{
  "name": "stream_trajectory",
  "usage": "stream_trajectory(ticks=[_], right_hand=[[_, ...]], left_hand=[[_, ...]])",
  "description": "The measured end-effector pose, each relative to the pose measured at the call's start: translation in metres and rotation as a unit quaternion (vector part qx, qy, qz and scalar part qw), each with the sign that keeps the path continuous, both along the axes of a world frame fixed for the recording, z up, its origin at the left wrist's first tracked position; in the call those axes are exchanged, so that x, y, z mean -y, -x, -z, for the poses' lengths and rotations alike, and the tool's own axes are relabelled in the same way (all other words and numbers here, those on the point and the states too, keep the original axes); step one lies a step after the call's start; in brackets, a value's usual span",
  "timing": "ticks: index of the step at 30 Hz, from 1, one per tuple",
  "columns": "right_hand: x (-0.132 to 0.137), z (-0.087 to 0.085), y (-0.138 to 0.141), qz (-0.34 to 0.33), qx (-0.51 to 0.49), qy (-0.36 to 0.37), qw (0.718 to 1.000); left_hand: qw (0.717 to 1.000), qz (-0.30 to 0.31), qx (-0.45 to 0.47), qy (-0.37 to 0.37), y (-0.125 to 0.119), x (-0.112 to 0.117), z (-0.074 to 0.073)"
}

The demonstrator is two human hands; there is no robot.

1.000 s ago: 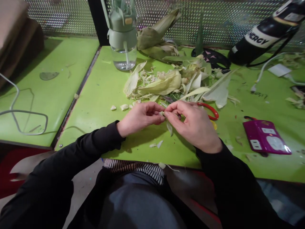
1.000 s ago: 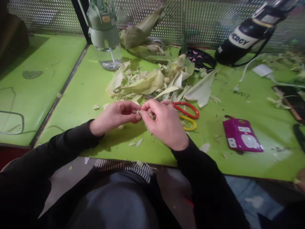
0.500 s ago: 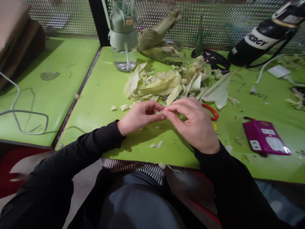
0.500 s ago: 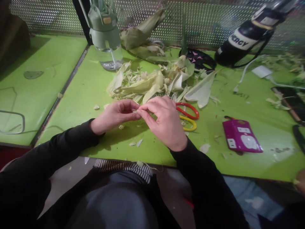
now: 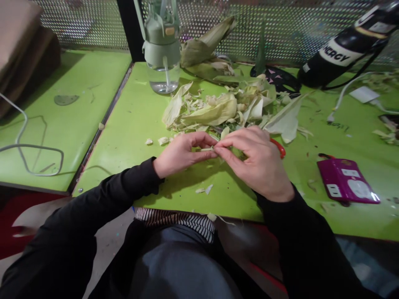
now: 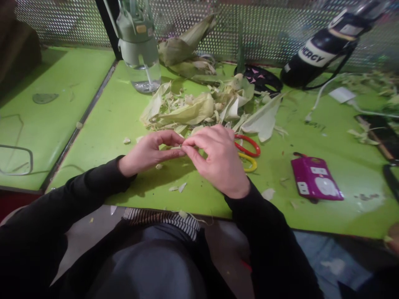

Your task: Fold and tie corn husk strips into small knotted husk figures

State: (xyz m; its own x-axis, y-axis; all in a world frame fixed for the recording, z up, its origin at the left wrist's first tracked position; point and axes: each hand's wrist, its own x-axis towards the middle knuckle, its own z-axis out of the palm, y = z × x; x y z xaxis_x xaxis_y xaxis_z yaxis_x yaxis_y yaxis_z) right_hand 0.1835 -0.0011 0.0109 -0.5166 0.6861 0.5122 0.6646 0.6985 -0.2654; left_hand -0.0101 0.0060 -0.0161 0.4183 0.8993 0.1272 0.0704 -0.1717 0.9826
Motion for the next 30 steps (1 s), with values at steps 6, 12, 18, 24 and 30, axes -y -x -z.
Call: stream_trajectory(ticks=[6,12,18,24,30], right_hand=[[0.001,-0.005,-0.002,0.085,-0.127,-0.072,0.986],[-0.003,-0.003,-0.005,0.104,-0.067,0.014,0.992],[-0.004,0.002,-0.003,0.060,-0.091,0.071,0.991],[0.000,0.004,0.004,0.036,-0.109,0.196,0.974],[0.001,0.001,0.007,-0.015,-0.174,0.345,0.922]], left_hand=[[0.990,0.020,0.101,0.093,0.001,-0.002,0.002],[0.983,0.015,0.146,0.113,-0.001,-0.002,0.003],[0.979,0.065,0.140,0.134,-0.003,-0.002,0.010],[0.975,0.090,0.139,0.145,-0.008,0.008,0.001],[0.985,0.019,0.132,0.112,-0.009,0.010,-0.005]])
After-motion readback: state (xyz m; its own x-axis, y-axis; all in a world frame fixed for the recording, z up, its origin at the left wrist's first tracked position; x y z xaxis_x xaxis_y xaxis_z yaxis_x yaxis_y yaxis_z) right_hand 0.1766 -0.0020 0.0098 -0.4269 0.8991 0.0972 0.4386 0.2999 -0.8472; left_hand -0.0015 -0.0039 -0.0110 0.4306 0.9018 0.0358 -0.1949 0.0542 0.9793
